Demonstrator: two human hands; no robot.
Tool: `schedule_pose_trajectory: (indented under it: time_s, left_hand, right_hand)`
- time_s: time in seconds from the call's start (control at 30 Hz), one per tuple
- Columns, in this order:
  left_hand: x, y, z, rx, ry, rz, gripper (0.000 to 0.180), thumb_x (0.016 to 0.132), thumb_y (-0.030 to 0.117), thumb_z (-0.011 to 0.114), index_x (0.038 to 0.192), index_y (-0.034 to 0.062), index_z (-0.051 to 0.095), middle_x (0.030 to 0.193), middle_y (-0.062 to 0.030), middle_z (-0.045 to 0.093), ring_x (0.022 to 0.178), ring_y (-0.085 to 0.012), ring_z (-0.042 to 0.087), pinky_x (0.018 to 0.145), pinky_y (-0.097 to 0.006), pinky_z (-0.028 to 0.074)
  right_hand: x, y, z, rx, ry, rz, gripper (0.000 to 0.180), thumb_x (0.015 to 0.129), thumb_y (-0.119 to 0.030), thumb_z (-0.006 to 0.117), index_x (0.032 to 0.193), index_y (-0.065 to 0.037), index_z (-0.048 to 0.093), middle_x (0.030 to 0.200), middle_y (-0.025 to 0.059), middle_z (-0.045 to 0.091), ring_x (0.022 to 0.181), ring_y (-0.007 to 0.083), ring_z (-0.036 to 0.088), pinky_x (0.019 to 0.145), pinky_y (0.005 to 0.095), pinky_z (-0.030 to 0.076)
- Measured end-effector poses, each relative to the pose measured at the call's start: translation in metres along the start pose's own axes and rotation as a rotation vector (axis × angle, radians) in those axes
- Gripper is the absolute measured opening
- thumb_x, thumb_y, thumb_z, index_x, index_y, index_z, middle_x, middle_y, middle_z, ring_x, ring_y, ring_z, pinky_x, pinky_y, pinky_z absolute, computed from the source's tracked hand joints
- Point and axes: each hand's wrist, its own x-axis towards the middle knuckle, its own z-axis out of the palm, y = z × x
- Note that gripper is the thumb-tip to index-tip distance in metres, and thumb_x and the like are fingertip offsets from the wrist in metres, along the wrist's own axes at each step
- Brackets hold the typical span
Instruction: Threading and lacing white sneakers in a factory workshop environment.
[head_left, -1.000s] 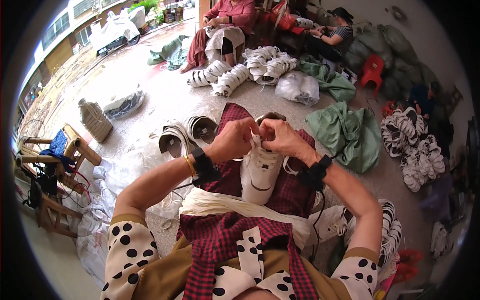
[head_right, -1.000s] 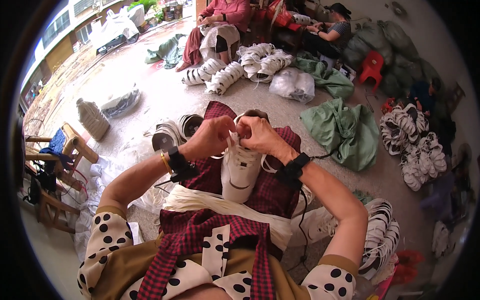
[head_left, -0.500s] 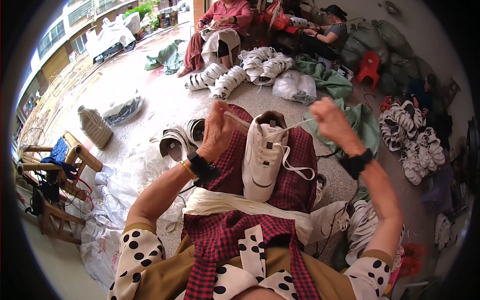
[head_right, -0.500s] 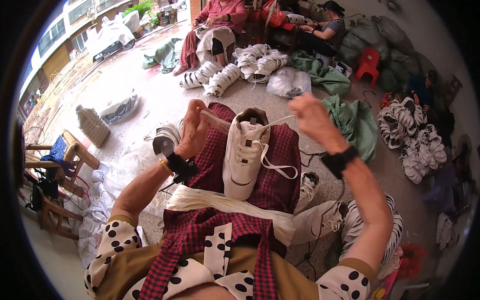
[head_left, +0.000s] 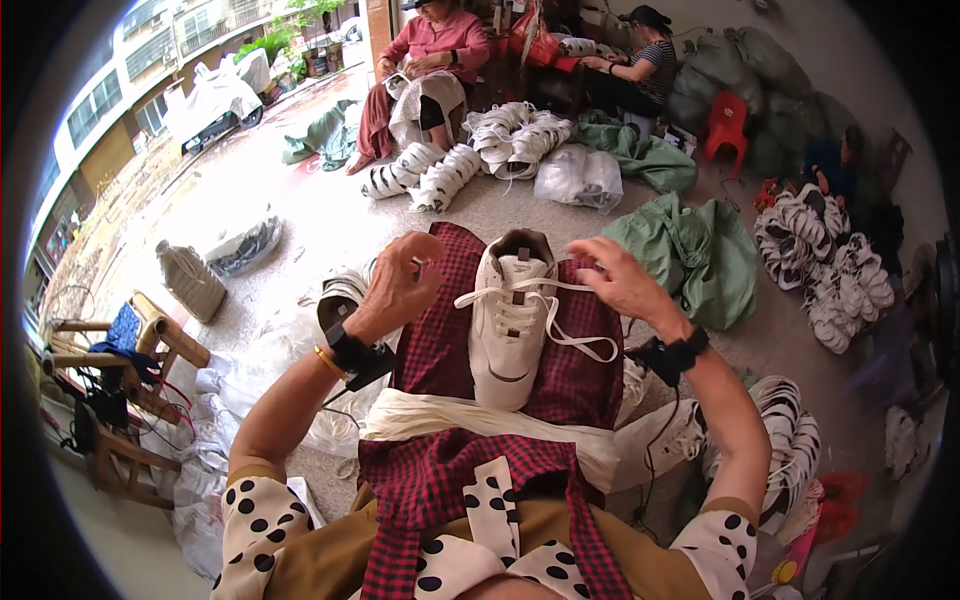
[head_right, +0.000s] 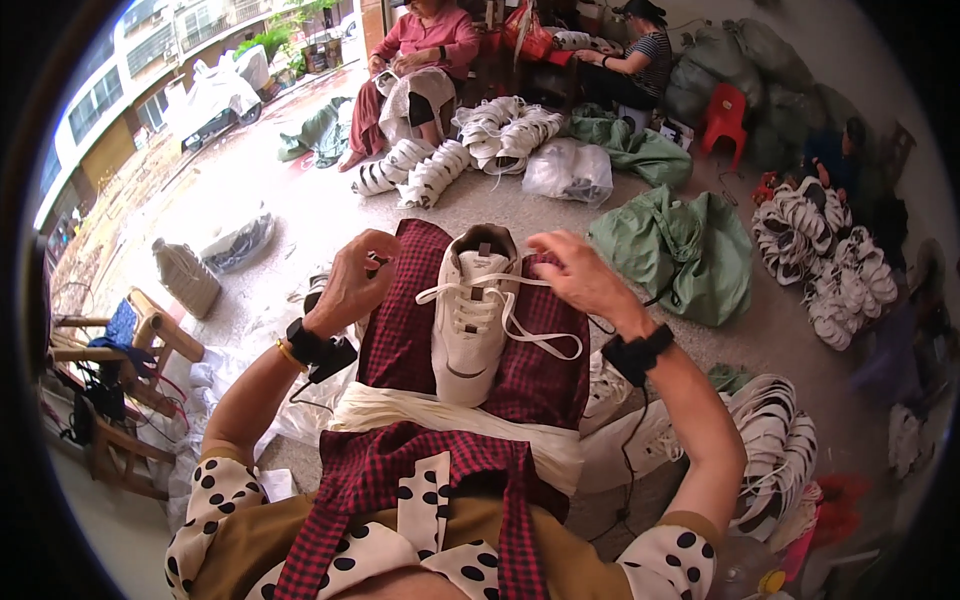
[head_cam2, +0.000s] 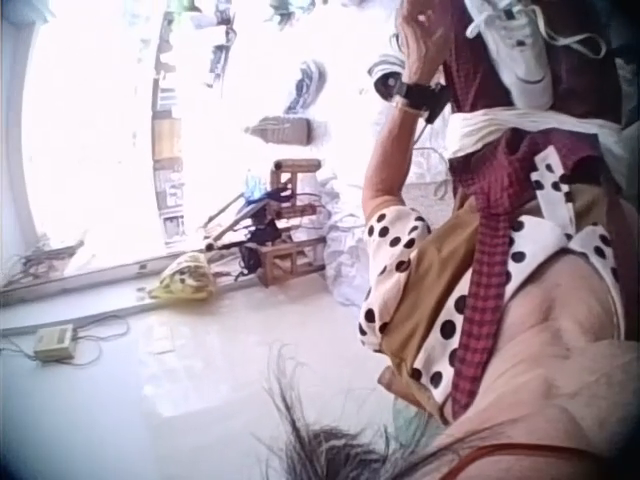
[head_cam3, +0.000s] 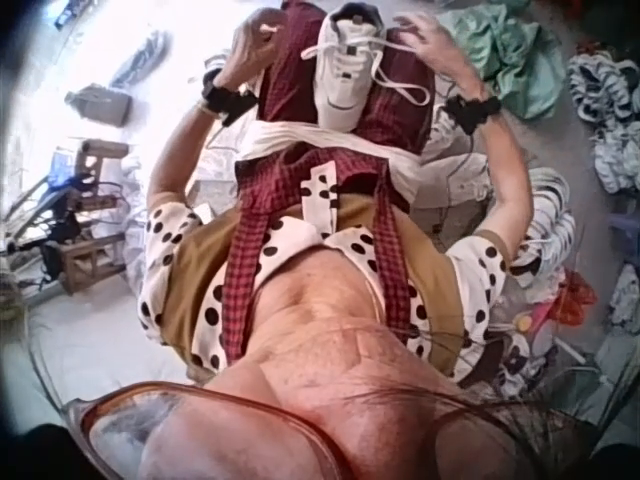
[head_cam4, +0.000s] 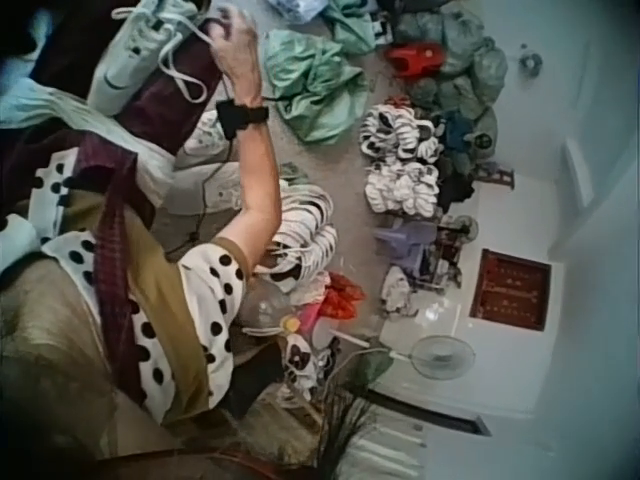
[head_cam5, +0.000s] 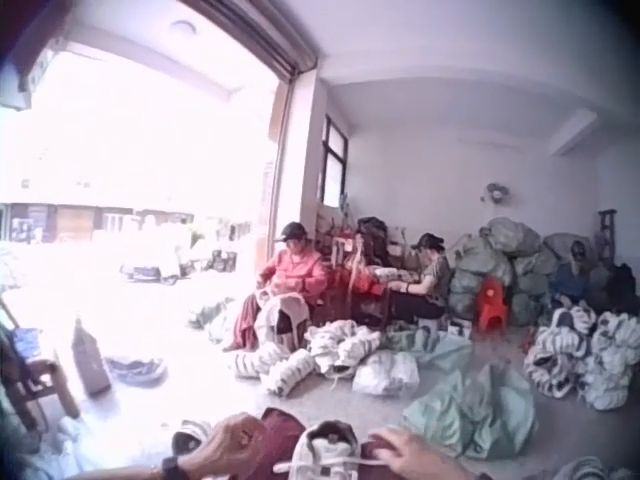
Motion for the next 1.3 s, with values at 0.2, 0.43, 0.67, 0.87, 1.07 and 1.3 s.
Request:
schedule_pose_trajectory:
  time_s: [0.2,0.43,0.67,0.87,1.07,1.3]
  left_hand:
    - [0.016,0.039,0.032,-0.090,-0.161,0.222,0.010,0.085,0.010,0.068,0.089,0.0010,0.070,0.088,-0.0126,0.067,0.079,-0.0241,0.063,0.070,-0.035,0.050]
    - [0.028,0.045,0.035,-0.084,-0.086,0.129,0.009,0.081,0.005,0.065,0.085,-0.0008,0.071,0.083,-0.0127,0.067,0.077,-0.0265,0.064,0.067,-0.036,0.048]
    - [0.027,0.040,0.035,-0.122,-0.075,0.210,0.010,0.079,0.005,0.065,0.084,-0.0012,0.071,0.082,-0.0149,0.067,0.077,-0.0293,0.065,0.071,-0.037,0.050]
    - [0.037,0.050,0.061,-0.130,-0.263,0.233,0.014,0.084,0.010,0.065,0.091,0.0004,0.074,0.076,-0.0146,0.068,0.064,-0.0249,0.065,0.059,-0.036,0.050]
    - [0.050,0.051,0.081,0.114,-0.386,0.106,0.015,0.081,0.013,0.066,0.087,0.0042,0.076,0.067,-0.0137,0.068,0.058,-0.0254,0.066,0.056,-0.037,0.050]
    - [0.064,0.040,0.086,-0.025,-0.498,0.123,0.011,0.075,0.011,0.070,0.081,0.0028,0.075,0.065,-0.0087,0.067,0.057,-0.0139,0.063,0.058,-0.032,0.051]
  right_hand:
    - [0.020,-0.026,0.016,-0.124,-0.197,-0.078,0.022,0.086,-0.019,0.070,0.101,-0.002,0.069,0.098,0.0115,0.059,0.095,0.0281,0.059,0.086,0.0381,0.047]
    - [0.035,0.007,0.033,-0.081,-0.185,-0.139,0.025,0.094,-0.026,0.064,0.098,-0.001,0.065,0.089,0.0089,0.057,0.088,0.0215,0.059,0.082,0.0332,0.048]
    - [0.021,0.011,0.010,0.700,-0.334,0.502,0.031,0.102,-0.032,0.053,0.114,-0.004,0.060,0.090,-0.0004,0.062,0.078,0.0059,0.055,0.075,0.0228,0.048]
    - [0.030,0.012,0.022,0.030,-0.266,-0.044,0.039,0.091,-0.032,0.066,0.120,-0.006,0.059,0.113,0.0089,0.058,0.103,0.0168,0.059,0.082,0.0308,0.049]
    - [0.025,0.014,0.008,0.148,-0.416,0.099,0.051,0.074,-0.033,0.082,0.113,-0.008,0.061,0.111,0.0081,0.055,0.099,0.0181,0.055,0.084,0.0323,0.048]
    - [0.024,0.012,0.017,0.110,-0.282,0.063,0.047,0.070,-0.025,0.085,0.107,-0.007,0.061,0.105,0.0045,0.055,0.085,0.0165,0.056,0.078,0.0315,0.049]
